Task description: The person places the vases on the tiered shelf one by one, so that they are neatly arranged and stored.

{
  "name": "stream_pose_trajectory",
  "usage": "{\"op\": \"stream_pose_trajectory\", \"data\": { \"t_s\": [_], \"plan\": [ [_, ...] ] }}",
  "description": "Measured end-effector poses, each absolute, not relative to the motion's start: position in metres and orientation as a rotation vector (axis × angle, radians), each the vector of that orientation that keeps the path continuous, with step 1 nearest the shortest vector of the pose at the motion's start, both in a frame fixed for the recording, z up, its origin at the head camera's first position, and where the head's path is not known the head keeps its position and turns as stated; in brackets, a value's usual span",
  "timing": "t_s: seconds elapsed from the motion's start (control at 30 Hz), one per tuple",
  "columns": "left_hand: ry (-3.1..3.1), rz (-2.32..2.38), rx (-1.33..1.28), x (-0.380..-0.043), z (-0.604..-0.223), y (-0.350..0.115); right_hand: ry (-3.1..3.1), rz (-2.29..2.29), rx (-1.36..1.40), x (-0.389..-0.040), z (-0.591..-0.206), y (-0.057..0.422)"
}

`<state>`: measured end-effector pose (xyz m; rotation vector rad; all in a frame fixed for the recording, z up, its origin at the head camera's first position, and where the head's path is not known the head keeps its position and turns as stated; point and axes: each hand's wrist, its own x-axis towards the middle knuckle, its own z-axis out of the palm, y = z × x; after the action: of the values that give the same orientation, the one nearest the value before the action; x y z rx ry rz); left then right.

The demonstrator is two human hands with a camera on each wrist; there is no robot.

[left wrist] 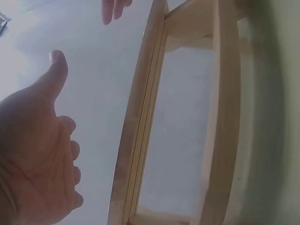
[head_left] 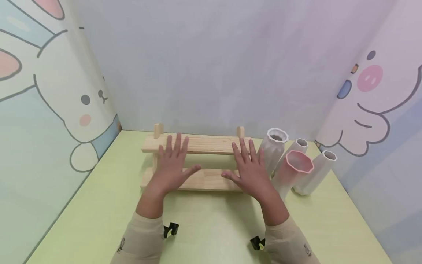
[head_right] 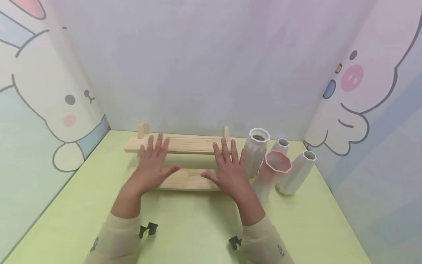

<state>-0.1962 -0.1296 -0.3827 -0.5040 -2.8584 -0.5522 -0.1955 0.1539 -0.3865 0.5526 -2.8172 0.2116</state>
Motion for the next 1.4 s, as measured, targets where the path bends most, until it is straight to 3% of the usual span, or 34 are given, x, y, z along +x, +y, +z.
{"op": "stream_pose_trajectory", "data": {
  "t_s": [0.3, 0.7, 1.1, 1.4],
  "plan": [
    [-2.876, -0.697, -0.341, -0.193, -0.387, -0.18, -2.837, 0.226, 0.55, -0.195, -0.384, 0.156],
    [-2.884, -0.747, -0.305, -0.19, -0.388, -0.195, -2.825, 0.235, 0.545, -0.194, -0.387, 0.161],
    [-2.863, -1.664, -0.174, -0.202, -0.417, -0.254, -2.803, 0.25, 0.55, -0.196, -0.385, 0.161],
    [-2.961, -1.786, -0.14, -0.205, -0.445, -0.281, -2.814, 0.276, 0.552, -0.196, -0.383, 0.159]
  ]
}}
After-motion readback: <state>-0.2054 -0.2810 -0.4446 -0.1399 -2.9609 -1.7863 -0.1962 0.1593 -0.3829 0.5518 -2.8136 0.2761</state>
